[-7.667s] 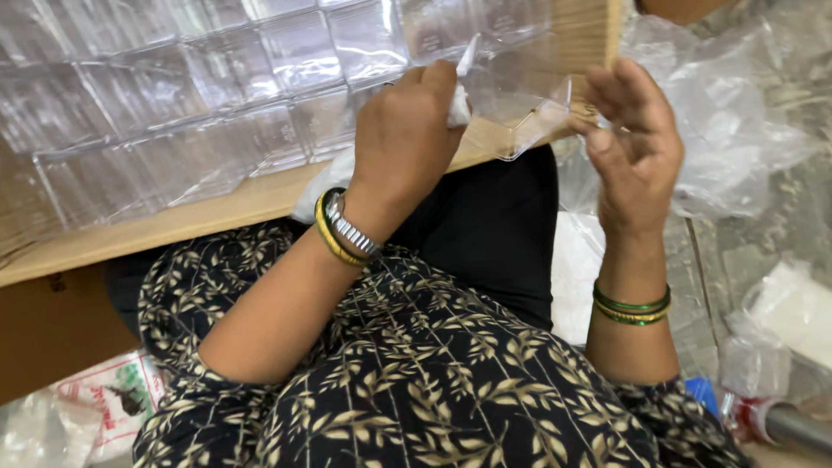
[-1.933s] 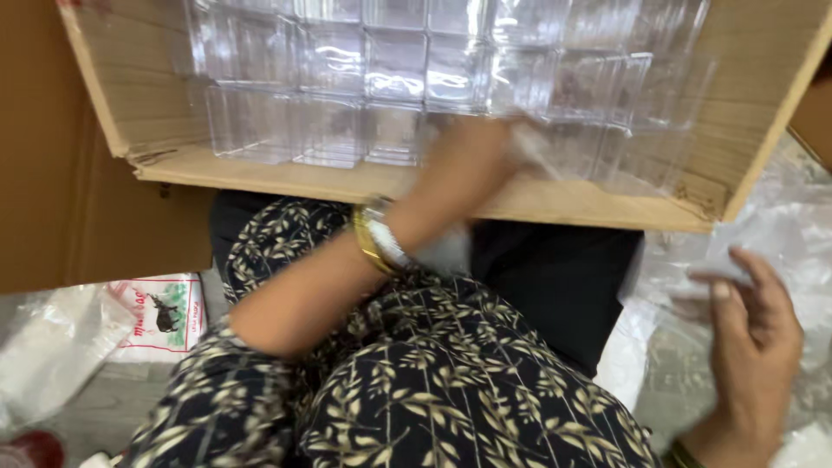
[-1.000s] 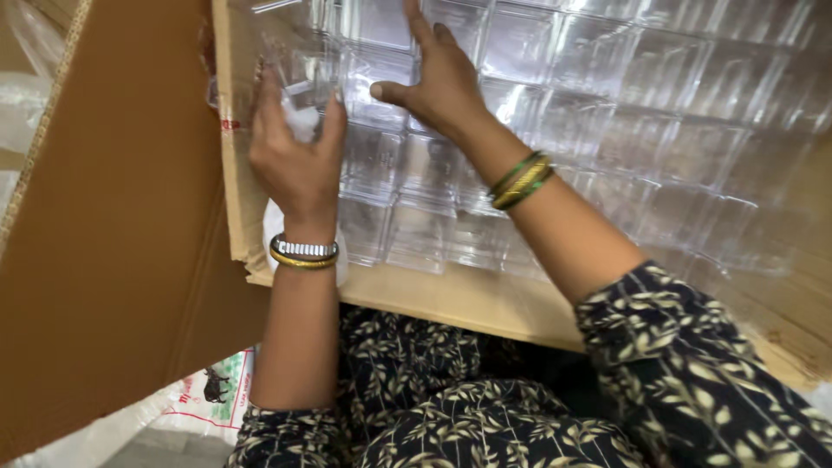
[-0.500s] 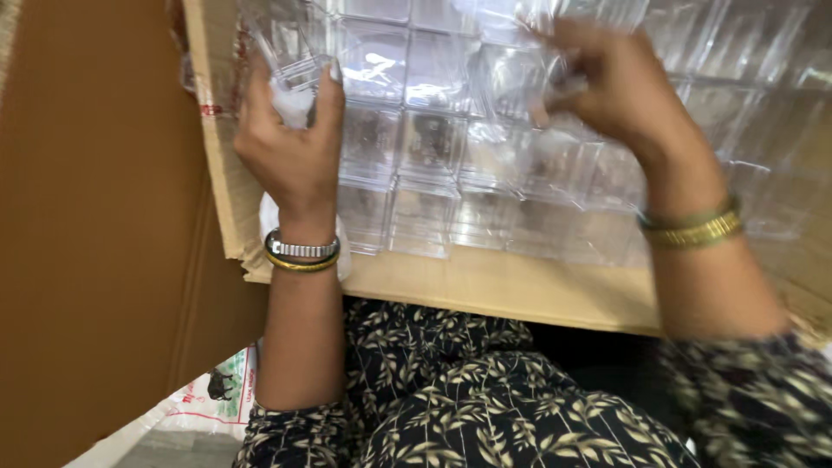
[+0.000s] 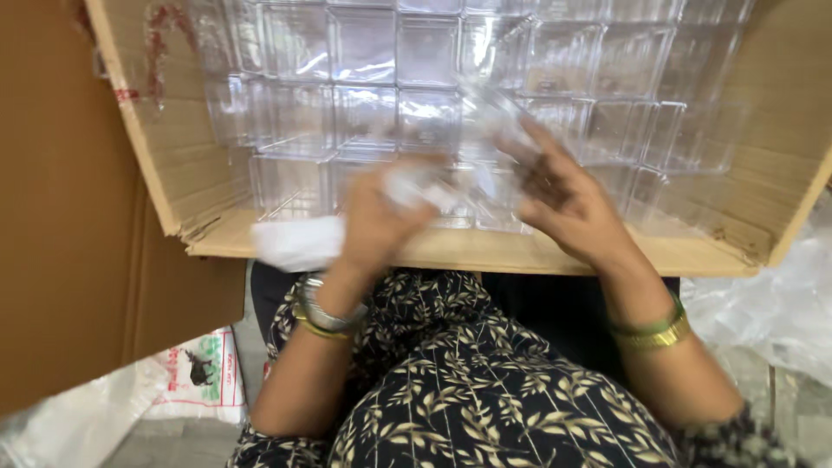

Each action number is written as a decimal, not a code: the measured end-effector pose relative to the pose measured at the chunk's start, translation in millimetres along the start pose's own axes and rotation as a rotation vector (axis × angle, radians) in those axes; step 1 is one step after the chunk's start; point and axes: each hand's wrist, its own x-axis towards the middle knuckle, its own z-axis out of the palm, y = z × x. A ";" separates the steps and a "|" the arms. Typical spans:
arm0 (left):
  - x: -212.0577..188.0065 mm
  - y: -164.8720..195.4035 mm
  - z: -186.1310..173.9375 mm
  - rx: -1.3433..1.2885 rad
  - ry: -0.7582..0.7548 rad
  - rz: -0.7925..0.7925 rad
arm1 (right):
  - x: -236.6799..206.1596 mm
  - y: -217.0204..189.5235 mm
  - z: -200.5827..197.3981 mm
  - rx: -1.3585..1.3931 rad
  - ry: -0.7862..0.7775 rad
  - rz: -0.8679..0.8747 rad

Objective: The person sits on the floor in front of a cardboard carton filled with clear plastic boxes. They place boxes into small plastic bags, gather and twist the bag openings, and set the bagged boxes aside beside the carton.

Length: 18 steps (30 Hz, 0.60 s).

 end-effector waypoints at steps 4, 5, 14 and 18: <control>-5.5 24.4 46.9 0.013 -0.220 -0.062 | -77.2 -1.1 -37.6 0.364 0.302 0.106; -0.6 27.2 45.0 0.100 -0.251 -0.149 | -100.1 3.3 -54.8 0.240 0.383 0.088; 68.8 -1.7 -55.5 0.807 0.369 -0.043 | -355.2 171.6 -189.0 -1.152 0.158 1.081; 76.4 -20.0 -60.6 0.816 0.426 -0.032 | -374.3 229.0 -162.4 -1.085 -0.058 1.145</control>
